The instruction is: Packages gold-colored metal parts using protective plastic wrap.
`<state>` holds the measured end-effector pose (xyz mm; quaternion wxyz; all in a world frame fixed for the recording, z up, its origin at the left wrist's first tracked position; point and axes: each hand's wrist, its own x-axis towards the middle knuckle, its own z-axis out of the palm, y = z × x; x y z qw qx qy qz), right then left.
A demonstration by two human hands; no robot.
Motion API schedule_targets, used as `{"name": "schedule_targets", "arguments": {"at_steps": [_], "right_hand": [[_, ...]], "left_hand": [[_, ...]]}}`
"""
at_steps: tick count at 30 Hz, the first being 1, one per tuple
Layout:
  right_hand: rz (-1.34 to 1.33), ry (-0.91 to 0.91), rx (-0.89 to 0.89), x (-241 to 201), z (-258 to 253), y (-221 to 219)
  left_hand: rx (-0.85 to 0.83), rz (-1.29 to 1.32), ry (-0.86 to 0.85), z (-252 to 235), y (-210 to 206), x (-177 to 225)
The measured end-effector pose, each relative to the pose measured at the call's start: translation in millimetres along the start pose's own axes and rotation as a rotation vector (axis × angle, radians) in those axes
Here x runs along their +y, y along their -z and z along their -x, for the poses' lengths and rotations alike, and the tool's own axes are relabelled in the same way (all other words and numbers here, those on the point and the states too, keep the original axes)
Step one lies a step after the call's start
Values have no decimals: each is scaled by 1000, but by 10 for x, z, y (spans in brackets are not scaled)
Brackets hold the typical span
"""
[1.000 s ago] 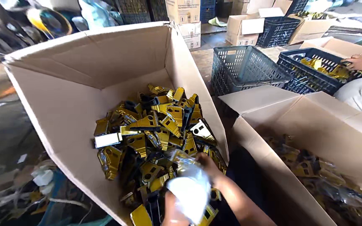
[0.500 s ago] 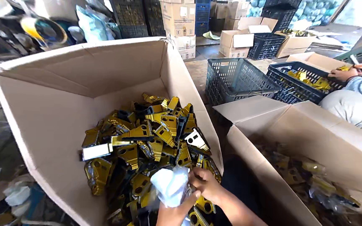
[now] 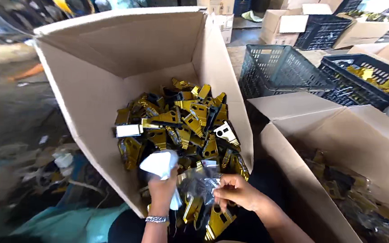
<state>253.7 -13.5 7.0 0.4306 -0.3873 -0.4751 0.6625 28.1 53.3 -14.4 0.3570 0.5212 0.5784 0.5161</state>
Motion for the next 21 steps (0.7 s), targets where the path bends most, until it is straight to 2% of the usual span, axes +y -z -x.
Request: {"name": "schedule_targets", "arguments": {"at_steps": [1,3,5,6,8,10,12,15,18,21], "right_hand": [[-49,-14,67,18,-22,-22],[6,-27,118,37,-89,-113],[215,37,-53,16,-111,-198],[297,58,-136,-26,-147,-192],[432,44,-154,-134,-277,-68],[562,-12,-19,-255,-474,164],[888,-80,86,-323,-790,454],[1433,-295,91,-166,-1306,884],[1561,-242,153,128,-1506,1227],[1418,-229,188,36,-1436,1170]], "left_hand": [[-34,59,5,12,74,62],[-321,286,98,243,117,314],[-579,402,169,496,15,428],[-585,383,150,539,-15,412],[-449,301,41,477,48,282],[-245,162,-18,411,159,161],[-96,99,-38,389,226,96],[-26,139,-26,412,274,92],[48,163,-20,465,281,161],[100,104,-45,457,273,141]]}}
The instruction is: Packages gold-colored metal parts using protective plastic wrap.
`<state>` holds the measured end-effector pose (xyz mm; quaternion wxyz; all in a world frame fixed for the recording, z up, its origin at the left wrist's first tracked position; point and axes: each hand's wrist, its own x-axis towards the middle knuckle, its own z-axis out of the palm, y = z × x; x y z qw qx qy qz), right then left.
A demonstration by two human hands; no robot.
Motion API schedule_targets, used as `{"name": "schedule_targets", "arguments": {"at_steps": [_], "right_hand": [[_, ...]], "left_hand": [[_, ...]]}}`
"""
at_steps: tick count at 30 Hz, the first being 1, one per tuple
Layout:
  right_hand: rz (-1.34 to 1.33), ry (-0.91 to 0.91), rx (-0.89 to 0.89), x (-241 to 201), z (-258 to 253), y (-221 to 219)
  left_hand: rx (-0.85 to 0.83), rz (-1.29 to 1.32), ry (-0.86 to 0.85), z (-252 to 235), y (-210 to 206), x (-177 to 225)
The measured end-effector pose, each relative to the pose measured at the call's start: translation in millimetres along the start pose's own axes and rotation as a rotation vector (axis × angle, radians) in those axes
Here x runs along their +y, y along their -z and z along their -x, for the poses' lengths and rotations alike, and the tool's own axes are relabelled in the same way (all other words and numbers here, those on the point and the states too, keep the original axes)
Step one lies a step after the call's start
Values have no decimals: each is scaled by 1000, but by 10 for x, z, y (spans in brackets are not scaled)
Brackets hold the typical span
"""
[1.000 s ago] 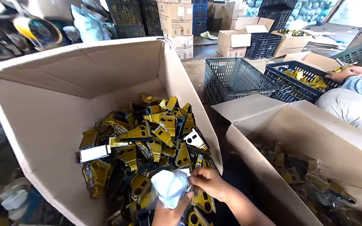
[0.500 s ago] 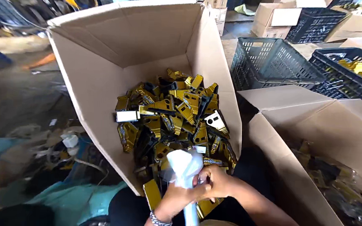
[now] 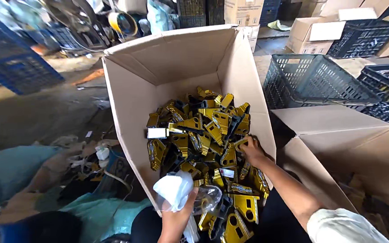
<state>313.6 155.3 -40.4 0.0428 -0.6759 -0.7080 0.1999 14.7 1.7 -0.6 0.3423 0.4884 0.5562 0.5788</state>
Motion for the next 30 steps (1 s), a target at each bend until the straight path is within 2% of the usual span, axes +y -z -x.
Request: {"name": "schedule_targets", "arguments": {"at_steps": [2,4,5,6,7,9,11,12,14,15,16,18,19,22,24,26,28,30], "right_hand": [[-387,26,114,17,304,-44],[-1108,-68,244,-45,724,-156],[-1452,-118,237,-73,917,-167],[-1675,-109,177,-73,1101,-157],[-1750,-51,107,-91,1256,-113],[-1681,146,-60,-221,1469,81],[-1397,233,-255,-398,1537,296],[-1206,213,-231,-492,1517,342],[-832,202,55,-641,1418,253],[-655,216,201,-726,1367,167],[-492,239,257,-829,1340,91],[-266,259,85,-1015,1327,-44],[-216,271,-5,-1068,1300,-110],[-356,268,39,-1073,1099,-256],[-610,195,76,-1108,1036,-331],[-905,114,-2,-1150,1017,-312],[-1195,60,-117,-1110,1052,-286],[-1336,27,-54,-1066,1092,-322]], "left_hand": [[-12,-54,-24,-36,-35,-39],[-36,-107,-60,-86,-124,-71],[-58,-145,-107,-103,-188,-100],[-83,-198,-181,-114,-260,-139],[-105,-249,-269,-129,-338,-148],[-180,-283,-321,-130,-477,-83],[-236,-137,-210,-90,-620,-27],[-258,-13,-74,-67,-680,20],[-232,220,220,-58,-741,170],[-191,296,318,-74,-743,241],[-152,337,381,-87,-731,316],[-126,287,358,-73,-668,361],[-146,178,284,-46,-615,302],[-171,-189,-164,-17,-524,43],[-150,-350,-346,-50,-524,-25],[-89,-387,-309,-124,-535,-98],[-5,-287,-192,-166,-514,-170],[12,-229,-168,-77,-514,-117]]}}
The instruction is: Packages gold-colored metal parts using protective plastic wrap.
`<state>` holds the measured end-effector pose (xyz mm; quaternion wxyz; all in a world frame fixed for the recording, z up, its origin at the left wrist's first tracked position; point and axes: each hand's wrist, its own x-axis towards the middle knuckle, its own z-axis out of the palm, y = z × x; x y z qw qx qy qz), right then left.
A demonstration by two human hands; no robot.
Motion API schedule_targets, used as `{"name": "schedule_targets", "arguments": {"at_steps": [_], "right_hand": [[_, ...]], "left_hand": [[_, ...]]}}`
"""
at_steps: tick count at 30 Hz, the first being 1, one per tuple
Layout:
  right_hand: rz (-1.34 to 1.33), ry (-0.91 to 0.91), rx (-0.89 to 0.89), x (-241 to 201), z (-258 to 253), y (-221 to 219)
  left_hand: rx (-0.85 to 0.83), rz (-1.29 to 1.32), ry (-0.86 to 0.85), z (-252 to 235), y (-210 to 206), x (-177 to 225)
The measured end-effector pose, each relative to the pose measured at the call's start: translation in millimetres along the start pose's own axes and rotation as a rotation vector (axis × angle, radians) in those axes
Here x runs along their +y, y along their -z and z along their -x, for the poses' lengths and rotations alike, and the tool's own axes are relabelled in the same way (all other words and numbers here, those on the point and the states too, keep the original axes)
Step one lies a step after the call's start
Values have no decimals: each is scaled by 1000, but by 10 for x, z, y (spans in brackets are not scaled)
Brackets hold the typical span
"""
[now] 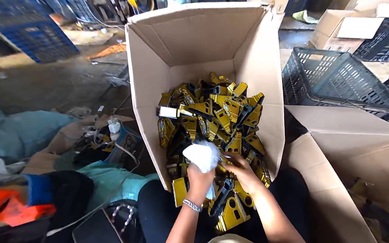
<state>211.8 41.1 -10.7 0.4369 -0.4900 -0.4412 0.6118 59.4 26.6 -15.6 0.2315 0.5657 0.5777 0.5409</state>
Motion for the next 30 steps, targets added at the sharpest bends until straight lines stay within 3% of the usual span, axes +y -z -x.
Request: {"name": "schedule_targets", "arguments": {"at_steps": [5,7,9,10,11,12,14,16,17,23,25,30], "right_hand": [[-17,103,212,133,-20,91],[-340,173,195,109,103,359],[-838,463,89,116,166,745],[-985,635,0,69,117,880],[-981,695,-63,-6,71,926],[-840,608,-58,-86,60,862],[-269,298,-134,-219,88,543],[102,182,-139,-294,109,184],[163,172,-91,-272,128,97],[87,110,4,-109,254,37],[55,133,-40,-80,265,144],[126,157,123,-30,190,109]], "left_hand": [[-344,114,-289,339,-14,328],[-392,316,-66,317,109,297],[-347,471,305,173,322,304],[-299,478,406,97,396,302],[-254,425,415,66,417,266],[-224,331,339,86,384,198],[-198,232,125,137,201,83],[-238,234,79,195,71,97],[-267,271,125,216,70,142],[-573,659,622,86,246,394],[-596,595,652,68,279,359],[-626,474,602,161,214,386]]}}
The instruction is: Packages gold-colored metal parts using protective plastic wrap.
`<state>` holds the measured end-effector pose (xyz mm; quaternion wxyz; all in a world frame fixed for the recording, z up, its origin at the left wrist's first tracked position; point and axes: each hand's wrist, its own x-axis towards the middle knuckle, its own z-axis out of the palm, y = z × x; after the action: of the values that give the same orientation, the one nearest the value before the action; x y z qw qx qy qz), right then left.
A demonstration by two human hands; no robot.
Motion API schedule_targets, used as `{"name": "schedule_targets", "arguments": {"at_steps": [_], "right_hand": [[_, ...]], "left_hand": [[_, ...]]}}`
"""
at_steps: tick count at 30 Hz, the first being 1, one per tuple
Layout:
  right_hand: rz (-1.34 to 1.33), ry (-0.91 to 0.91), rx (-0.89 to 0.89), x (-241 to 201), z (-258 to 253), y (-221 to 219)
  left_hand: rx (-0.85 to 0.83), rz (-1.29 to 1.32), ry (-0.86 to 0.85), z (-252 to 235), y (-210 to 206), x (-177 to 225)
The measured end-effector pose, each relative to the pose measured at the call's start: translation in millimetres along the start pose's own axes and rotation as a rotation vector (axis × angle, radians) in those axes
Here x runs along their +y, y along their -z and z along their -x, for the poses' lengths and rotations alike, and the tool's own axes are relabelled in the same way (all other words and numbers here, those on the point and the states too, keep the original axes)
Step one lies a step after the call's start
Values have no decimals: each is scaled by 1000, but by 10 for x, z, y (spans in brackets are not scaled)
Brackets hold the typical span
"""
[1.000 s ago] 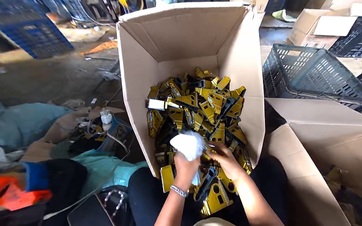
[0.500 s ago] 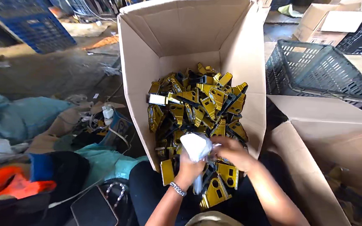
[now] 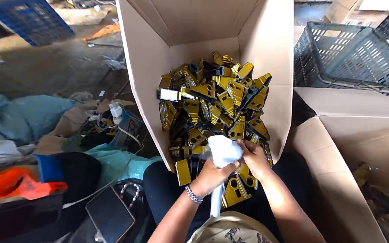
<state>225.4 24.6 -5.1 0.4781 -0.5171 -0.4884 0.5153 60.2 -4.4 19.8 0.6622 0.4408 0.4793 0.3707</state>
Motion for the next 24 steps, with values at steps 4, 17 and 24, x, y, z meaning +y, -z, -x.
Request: {"name": "schedule_targets", "arguments": {"at_steps": [4,17,24], "right_hand": [[-196,51,-222,53,58,151],[-174,-2,-219,-113,14,324],[280,145,-708,-603,-168,49]], "left_hand": [[72,50,7,-14,126,46],[581,-495,-336,-205,708,8],[-55,39,-259,34,251,260]]}}
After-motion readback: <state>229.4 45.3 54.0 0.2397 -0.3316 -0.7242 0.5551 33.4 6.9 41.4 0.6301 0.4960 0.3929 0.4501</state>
